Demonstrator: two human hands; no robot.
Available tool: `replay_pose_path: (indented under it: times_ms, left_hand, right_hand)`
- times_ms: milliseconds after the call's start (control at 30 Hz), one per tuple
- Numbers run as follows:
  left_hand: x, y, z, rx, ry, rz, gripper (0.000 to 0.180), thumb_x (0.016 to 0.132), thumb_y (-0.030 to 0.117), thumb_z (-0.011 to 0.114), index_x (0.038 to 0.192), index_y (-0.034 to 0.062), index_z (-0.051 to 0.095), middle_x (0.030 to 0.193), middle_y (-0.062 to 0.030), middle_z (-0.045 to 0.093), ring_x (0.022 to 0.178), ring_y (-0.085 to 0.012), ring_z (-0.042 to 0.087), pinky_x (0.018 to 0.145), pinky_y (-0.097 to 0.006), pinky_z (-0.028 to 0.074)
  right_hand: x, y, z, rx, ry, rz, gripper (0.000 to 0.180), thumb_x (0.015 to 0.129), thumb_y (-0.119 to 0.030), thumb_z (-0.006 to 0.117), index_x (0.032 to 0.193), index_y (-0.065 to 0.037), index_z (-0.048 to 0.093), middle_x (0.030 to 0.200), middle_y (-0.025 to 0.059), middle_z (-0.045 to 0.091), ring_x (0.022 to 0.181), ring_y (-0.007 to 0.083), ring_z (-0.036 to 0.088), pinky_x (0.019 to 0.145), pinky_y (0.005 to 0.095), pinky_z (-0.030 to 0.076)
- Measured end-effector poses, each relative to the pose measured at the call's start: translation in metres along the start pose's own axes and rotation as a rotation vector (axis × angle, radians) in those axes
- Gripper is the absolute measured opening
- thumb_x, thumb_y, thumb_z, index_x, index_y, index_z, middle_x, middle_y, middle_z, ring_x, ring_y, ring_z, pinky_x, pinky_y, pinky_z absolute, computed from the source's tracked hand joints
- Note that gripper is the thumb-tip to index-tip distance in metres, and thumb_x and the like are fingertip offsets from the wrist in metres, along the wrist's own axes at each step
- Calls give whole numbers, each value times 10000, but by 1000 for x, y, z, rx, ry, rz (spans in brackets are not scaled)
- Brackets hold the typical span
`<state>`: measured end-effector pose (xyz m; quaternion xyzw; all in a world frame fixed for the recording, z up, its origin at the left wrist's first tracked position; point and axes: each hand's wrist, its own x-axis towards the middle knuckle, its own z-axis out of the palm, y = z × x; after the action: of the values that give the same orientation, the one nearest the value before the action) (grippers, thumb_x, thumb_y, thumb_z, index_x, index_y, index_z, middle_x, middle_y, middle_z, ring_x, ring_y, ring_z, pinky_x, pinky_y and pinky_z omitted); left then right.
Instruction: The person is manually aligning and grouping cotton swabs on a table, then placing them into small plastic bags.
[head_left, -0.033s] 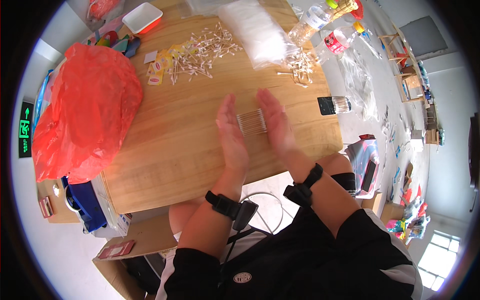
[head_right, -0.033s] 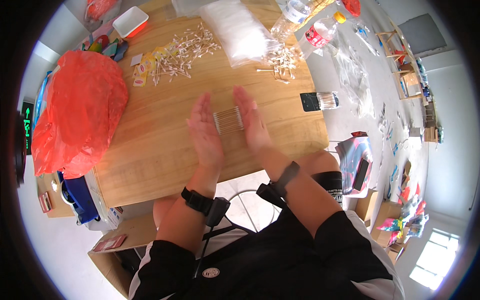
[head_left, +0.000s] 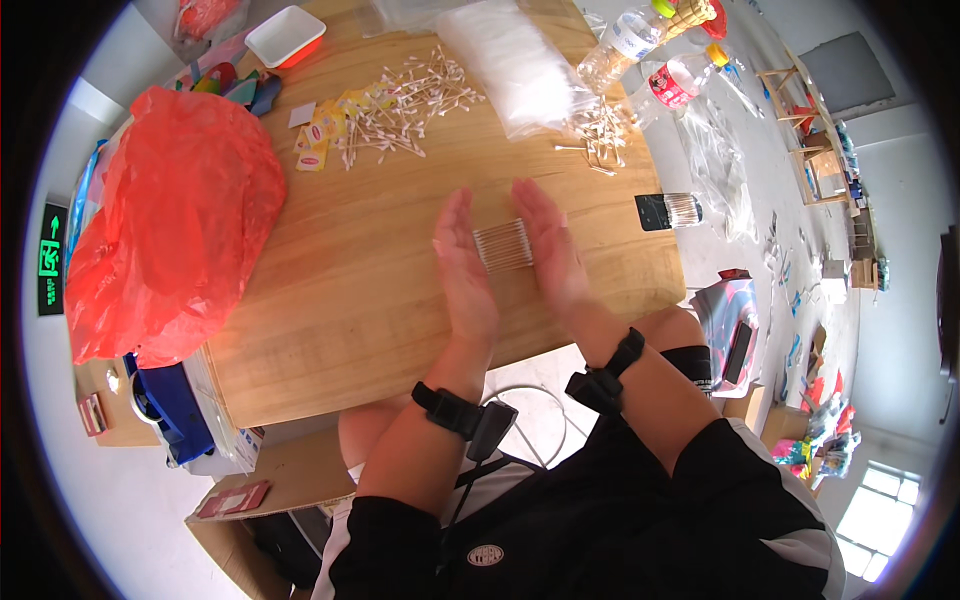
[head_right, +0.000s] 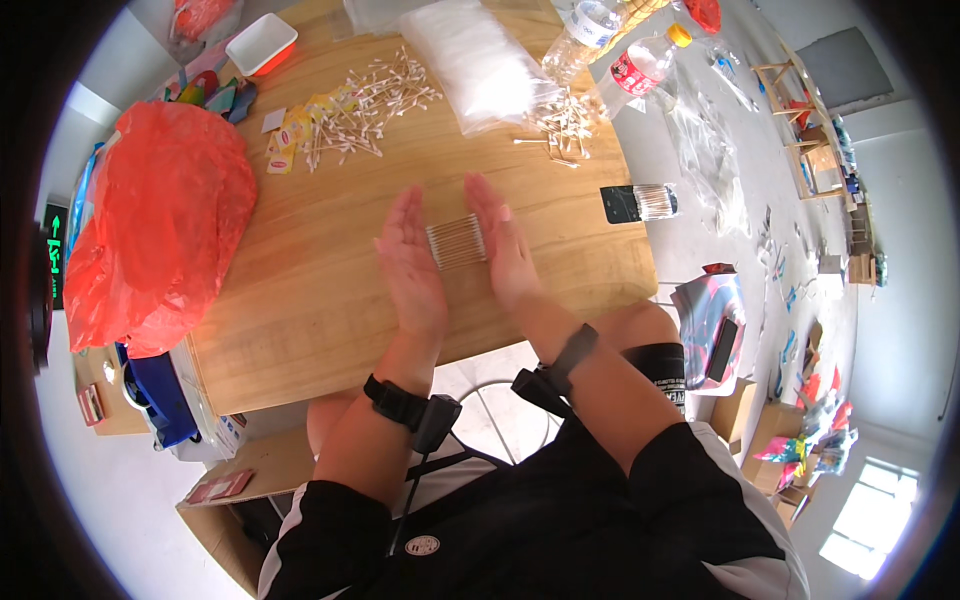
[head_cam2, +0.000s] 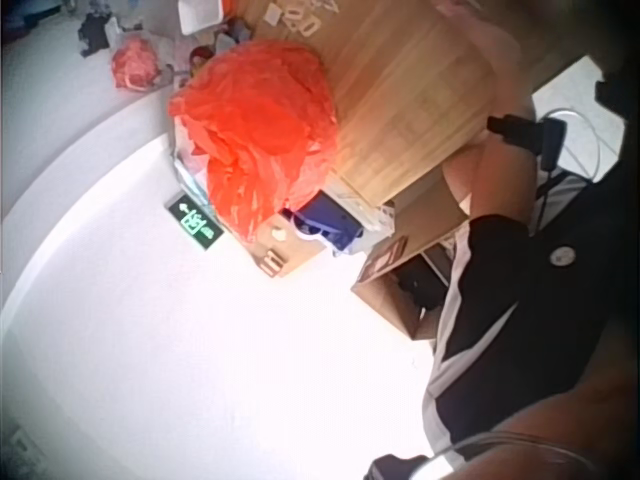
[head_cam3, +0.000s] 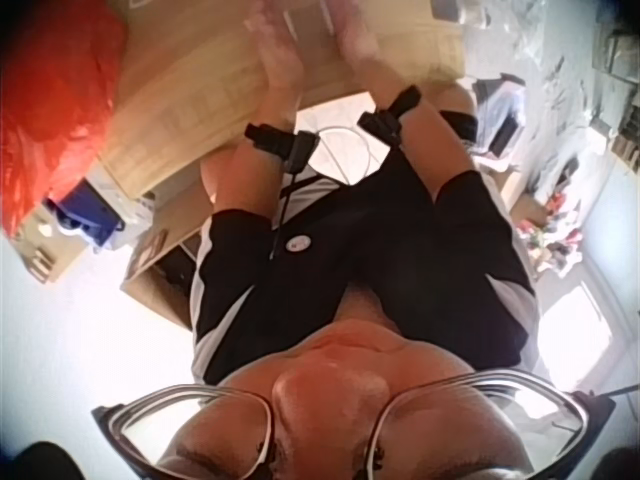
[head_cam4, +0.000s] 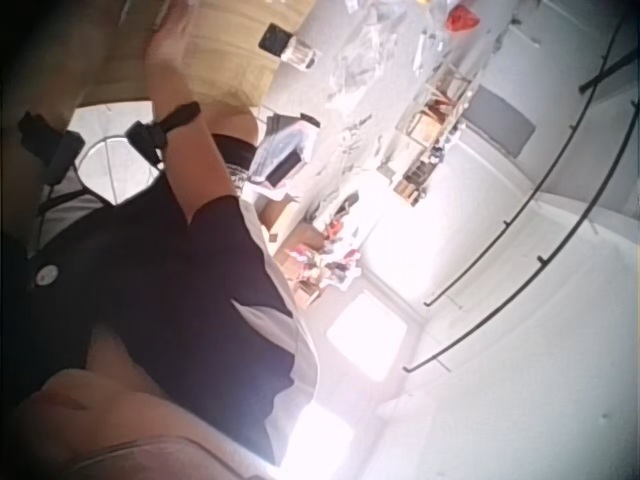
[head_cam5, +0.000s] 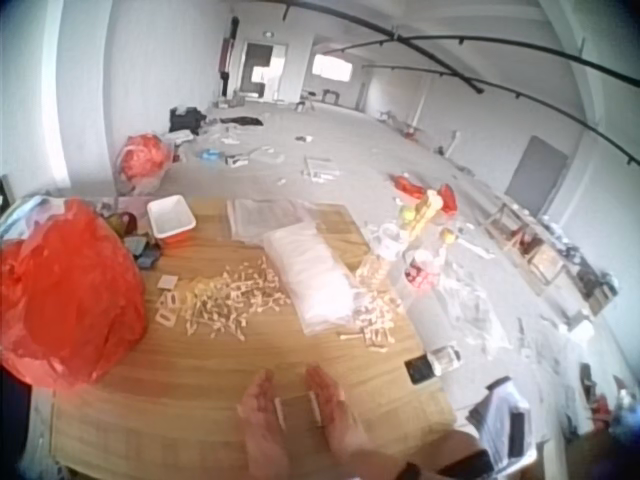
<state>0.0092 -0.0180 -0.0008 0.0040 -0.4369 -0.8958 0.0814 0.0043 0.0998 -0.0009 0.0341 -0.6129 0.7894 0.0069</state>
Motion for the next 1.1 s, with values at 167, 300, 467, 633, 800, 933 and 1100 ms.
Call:
replay_pose_path:
  times_ms: [167, 300, 467, 633, 800, 933, 1100]
  left_hand:
    - [5, 9, -3, -95, 37, -108, 574, 1099, 403, 288, 1478, -14, 394, 1561, -159, 392, 1490, -255, 292, 1233, -391, 186]
    - [29, 32, -30, 794, -414, 81, 507, 1059, 273, 444, 1460, -37, 414, 1557, -154, 410, 1498, -280, 288, 1226, -445, 220]
    - [10, 27, -11, 1591, -617, 374, 654, 959, 267, 592, 1492, -47, 378, 1581, -205, 355, 1507, -358, 260, 1222, -531, 202]
    - [-5, 21, -9, 1588, -634, 369, 662, 971, 291, 571, 1506, -41, 366, 1592, -210, 337, 1503, -349, 275, 1224, -509, 208]
    - [-7, 12, -12, 1673, -633, 395, 619, 983, 262, 521, 1505, -35, 371, 1593, -208, 338, 1501, -327, 285, 1223, -492, 215]
    - [-6, 14, -14, 1649, -650, 373, 599, 978, 225, 474, 1508, -32, 364, 1600, -208, 322, 1505, -317, 280, 1230, -493, 200]
    - [-12, 18, -11, 1686, -674, 348, 615, 973, 226, 451, 1517, -36, 340, 1616, -210, 283, 1513, -325, 257, 1235, -497, 188]
  right_hand:
    - [-7, -20, 2, -503, 15, 8, 653, 1014, -249, 572, 1556, -25, 285, 1607, 158, 332, 1490, 300, 315, 1238, 437, 211]
    - [-18, -46, -18, -1037, -128, -197, 729, 925, -157, 679, 1543, -29, 313, 1582, 160, 367, 1457, 324, 364, 1222, 467, 262]
    - [-46, -52, -33, -1310, -251, -202, 690, 910, -141, 649, 1524, -34, 352, 1571, 150, 385, 1451, 326, 369, 1215, 481, 283]
    - [-67, -49, -32, -1362, -303, -218, 656, 909, -112, 598, 1522, -51, 371, 1581, 116, 383, 1468, 311, 349, 1216, 481, 277]
    - [-70, -50, -30, -1481, -413, -191, 632, 934, -181, 561, 1527, -68, 376, 1606, 89, 348, 1499, 296, 293, 1237, 471, 221]
    - [-69, -50, -26, -1517, -426, -157, 639, 945, -249, 554, 1533, -75, 372, 1629, 82, 304, 1517, 288, 248, 1247, 474, 181]
    - [-71, -48, -23, -1536, -399, -156, 658, 941, -268, 567, 1538, -79, 366, 1631, 77, 299, 1513, 288, 256, 1245, 483, 180]
